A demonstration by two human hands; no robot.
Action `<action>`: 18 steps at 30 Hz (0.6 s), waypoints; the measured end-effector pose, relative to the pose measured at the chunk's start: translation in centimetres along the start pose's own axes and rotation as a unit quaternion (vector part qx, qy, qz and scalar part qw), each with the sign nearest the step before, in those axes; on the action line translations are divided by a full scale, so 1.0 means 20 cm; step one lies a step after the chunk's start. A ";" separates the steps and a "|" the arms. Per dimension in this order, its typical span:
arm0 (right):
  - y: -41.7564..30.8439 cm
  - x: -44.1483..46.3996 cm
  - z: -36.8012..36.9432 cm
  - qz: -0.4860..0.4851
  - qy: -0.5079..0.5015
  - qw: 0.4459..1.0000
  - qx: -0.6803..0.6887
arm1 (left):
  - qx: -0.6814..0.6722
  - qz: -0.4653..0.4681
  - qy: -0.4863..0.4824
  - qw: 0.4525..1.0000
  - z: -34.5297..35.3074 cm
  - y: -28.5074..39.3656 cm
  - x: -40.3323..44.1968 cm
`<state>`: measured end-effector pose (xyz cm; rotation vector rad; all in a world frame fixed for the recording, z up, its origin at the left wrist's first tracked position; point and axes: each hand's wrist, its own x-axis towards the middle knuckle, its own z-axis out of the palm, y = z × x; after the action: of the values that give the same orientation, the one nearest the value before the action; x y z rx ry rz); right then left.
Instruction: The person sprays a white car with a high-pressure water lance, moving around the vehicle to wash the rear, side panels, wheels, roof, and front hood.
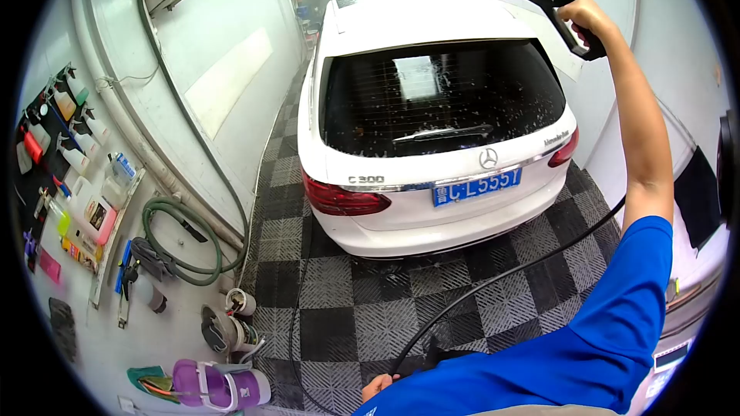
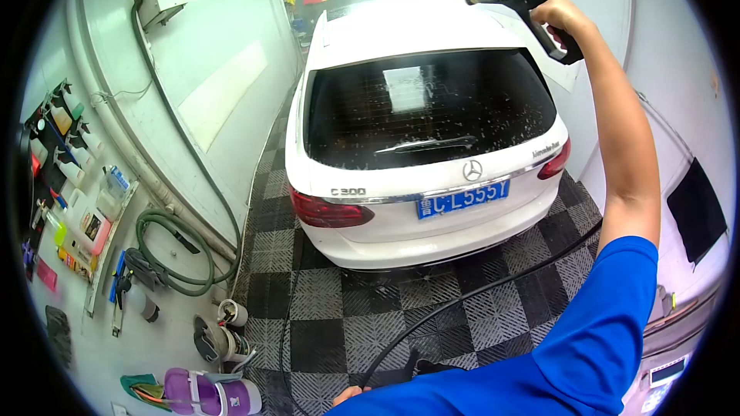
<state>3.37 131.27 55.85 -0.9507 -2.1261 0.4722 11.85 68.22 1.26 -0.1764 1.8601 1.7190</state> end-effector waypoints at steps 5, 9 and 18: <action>-0.44 -0.13 0.13 0.053 0.014 0.991 -0.126 | 0.104 0.019 -0.133 0.986 -0.29 0.26 0.23; -0.94 -0.47 0.28 0.138 -0.111 0.977 -0.122 | 0.160 0.036 -0.205 0.965 -0.48 0.30 0.33; -1.29 -0.27 0.85 -0.163 -0.237 0.946 -0.146 | 0.133 0.006 -0.411 0.902 -0.51 0.39 0.38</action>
<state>-19.47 109.70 57.23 -0.6588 -2.7903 0.2325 -1.45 61.98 4.12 0.5885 1.4040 1.2236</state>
